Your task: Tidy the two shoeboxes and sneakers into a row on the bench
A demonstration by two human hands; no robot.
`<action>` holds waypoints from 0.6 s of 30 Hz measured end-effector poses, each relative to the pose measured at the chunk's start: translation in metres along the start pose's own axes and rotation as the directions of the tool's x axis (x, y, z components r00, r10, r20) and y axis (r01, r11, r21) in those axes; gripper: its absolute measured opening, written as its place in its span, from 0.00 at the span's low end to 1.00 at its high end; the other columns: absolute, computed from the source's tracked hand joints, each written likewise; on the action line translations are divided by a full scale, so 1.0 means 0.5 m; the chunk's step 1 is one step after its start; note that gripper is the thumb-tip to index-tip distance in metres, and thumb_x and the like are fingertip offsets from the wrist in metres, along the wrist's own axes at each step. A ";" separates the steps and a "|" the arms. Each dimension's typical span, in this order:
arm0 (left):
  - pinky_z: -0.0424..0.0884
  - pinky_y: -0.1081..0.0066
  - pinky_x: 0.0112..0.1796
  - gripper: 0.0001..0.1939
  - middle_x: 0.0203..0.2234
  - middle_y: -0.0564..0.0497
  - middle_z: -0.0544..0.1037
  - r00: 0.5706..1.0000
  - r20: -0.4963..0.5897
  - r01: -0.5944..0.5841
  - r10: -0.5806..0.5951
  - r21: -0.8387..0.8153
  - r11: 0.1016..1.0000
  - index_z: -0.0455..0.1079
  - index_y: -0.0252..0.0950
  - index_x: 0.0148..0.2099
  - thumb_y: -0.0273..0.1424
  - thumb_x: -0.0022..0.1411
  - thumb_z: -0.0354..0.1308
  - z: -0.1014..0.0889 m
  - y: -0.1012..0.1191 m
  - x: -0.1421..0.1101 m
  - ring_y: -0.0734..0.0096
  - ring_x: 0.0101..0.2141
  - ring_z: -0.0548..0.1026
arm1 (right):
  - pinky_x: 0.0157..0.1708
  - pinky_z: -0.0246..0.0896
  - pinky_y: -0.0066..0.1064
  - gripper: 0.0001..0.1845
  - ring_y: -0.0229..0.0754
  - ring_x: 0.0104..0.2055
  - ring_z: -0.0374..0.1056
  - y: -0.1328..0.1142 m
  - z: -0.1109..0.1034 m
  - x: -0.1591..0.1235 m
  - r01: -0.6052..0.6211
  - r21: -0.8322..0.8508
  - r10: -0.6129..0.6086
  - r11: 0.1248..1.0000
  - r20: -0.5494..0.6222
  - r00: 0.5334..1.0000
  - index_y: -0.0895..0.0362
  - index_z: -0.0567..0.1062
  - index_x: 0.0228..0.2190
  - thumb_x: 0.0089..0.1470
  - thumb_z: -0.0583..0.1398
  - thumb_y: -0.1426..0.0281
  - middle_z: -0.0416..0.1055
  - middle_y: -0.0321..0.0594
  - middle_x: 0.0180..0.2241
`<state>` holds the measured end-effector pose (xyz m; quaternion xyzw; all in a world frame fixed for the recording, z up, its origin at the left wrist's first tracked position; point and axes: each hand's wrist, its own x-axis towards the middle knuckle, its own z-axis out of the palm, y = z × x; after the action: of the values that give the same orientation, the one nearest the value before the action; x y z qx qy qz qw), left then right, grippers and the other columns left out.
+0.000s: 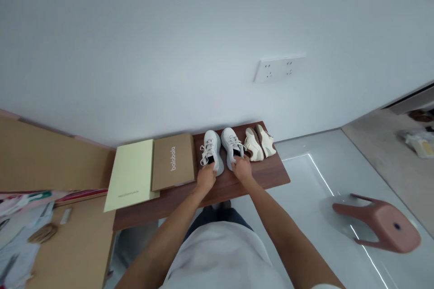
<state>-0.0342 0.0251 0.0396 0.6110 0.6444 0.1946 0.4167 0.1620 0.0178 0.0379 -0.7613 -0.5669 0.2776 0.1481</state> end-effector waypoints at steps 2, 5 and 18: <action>0.58 0.54 0.60 0.11 0.40 0.39 0.79 1.000 -0.006 -0.024 0.025 0.100 0.995 0.74 0.38 0.40 0.19 0.58 0.58 0.004 0.007 0.005 0.50 0.54 0.72 | 0.67 0.42 0.46 0.18 0.58 0.65 0.60 -0.023 0.015 0.001 0.019 -0.045 -0.018 0.999 0.028 0.999 0.58 0.78 0.49 0.57 0.59 0.71 0.78 0.54 0.47; 0.60 0.52 0.58 0.10 0.38 0.37 0.78 0.995 -0.021 -0.088 0.094 0.183 0.979 0.74 0.36 0.40 0.19 0.62 0.53 0.013 0.009 0.013 0.49 0.52 0.73 | 0.67 0.42 0.46 0.18 0.55 0.66 0.59 -0.054 0.042 0.001 0.006 -0.136 0.003 0.991 0.063 0.998 0.57 0.78 0.50 0.59 0.57 0.72 0.78 0.53 0.47; 0.62 0.52 0.57 0.12 0.37 0.33 0.79 0.999 -0.043 0.035 -0.027 0.193 0.981 0.76 0.33 0.39 0.20 0.65 0.51 0.005 0.021 0.020 0.48 0.53 0.74 | 0.56 0.62 0.46 0.18 0.59 0.69 0.52 -0.118 0.082 -0.016 -0.092 -0.223 0.105 0.970 0.047 0.993 0.56 0.80 0.45 0.64 0.52 0.73 0.80 0.56 0.44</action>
<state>-0.0248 0.0360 0.0432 0.6345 0.6781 0.1368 0.3449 0.0901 0.0249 0.0389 -0.7918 -0.5597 0.2422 0.0319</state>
